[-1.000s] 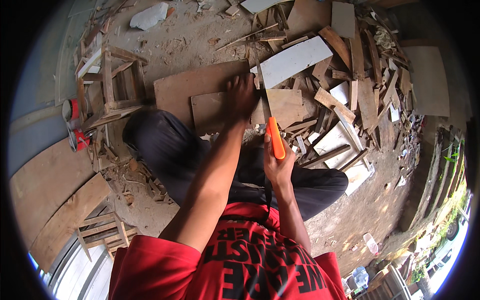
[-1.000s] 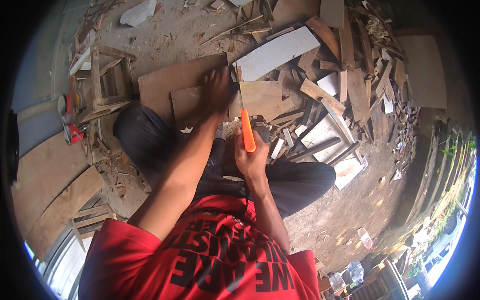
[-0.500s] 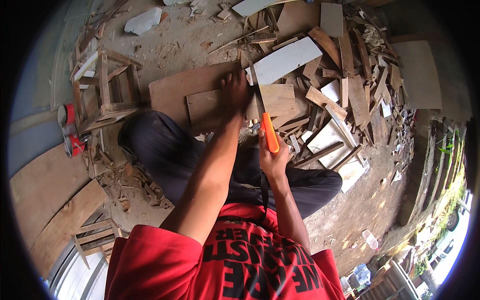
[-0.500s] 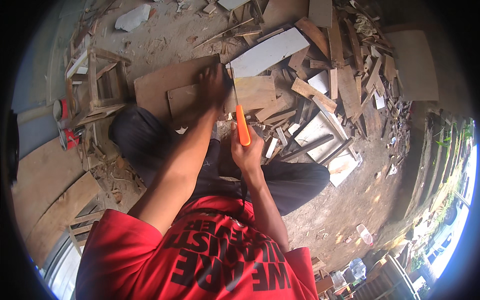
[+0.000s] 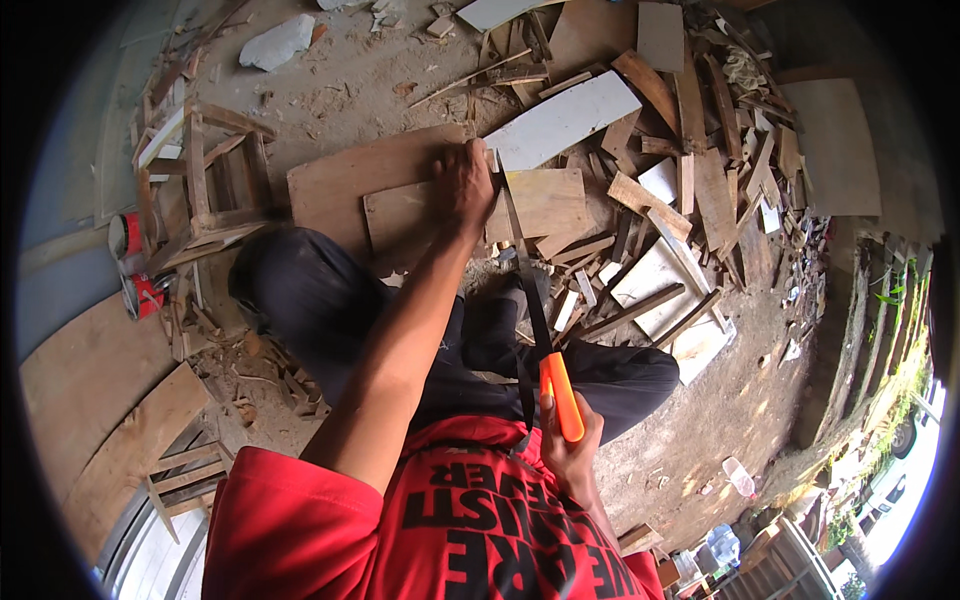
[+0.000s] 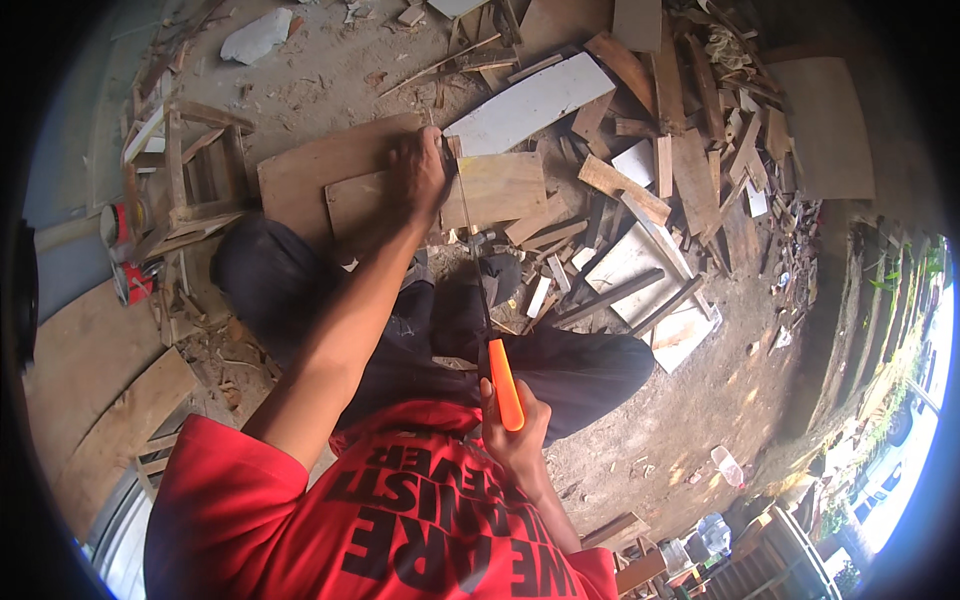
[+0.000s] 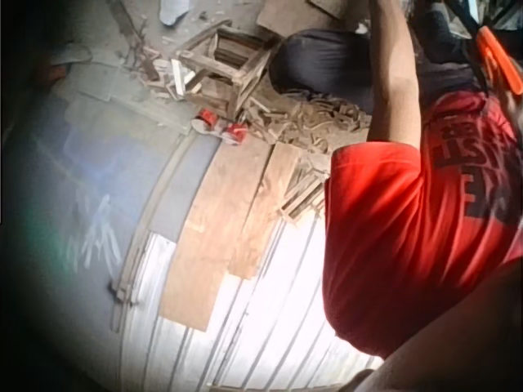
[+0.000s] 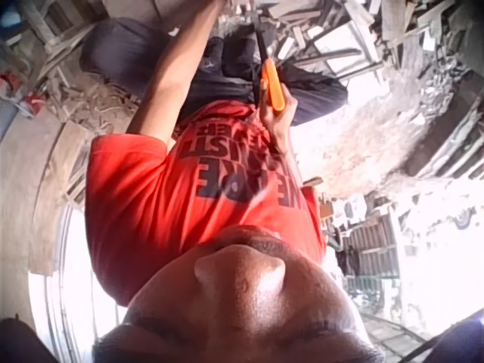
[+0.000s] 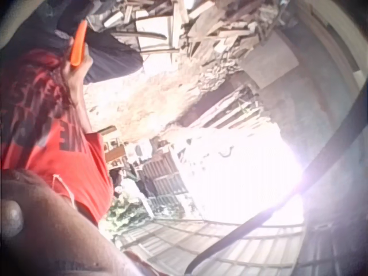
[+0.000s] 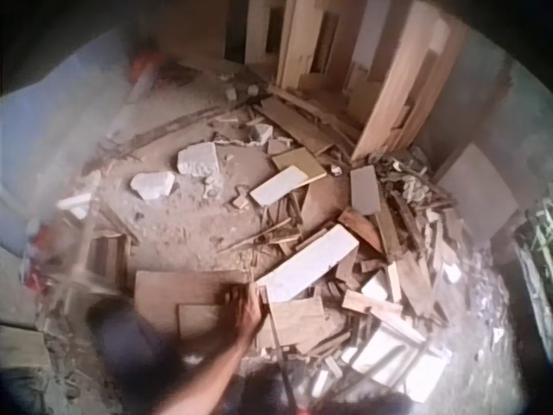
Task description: The person sits on the floor among wood debris, picks up a small wooden frame, and places a flat wooden piece onto it. They then use a hand saw to cut the wooden piece while holding it in place with the other hand.
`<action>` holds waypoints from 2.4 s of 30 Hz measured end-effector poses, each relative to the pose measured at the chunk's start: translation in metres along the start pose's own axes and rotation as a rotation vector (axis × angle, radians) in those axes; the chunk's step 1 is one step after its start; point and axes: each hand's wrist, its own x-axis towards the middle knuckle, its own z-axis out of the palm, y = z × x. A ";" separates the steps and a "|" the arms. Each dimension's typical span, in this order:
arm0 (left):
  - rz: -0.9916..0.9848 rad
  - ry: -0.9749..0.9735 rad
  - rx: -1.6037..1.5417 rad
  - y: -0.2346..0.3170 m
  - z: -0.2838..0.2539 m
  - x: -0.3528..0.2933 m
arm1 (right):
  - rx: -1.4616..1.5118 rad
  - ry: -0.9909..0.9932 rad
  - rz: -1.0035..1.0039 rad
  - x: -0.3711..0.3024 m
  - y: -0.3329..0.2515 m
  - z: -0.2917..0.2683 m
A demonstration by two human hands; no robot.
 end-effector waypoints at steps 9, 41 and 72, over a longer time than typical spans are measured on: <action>-0.026 -0.176 0.038 0.010 -0.016 0.005 | 0.008 0.036 -0.129 0.189 0.000 0.085; -0.044 -0.051 0.194 0.007 -0.008 0.007 | 0.035 -0.005 -0.159 0.128 0.001 0.069; 0.045 -0.037 -0.020 -0.003 -0.002 0.008 | 0.105 -0.121 0.086 0.002 0.025 -0.006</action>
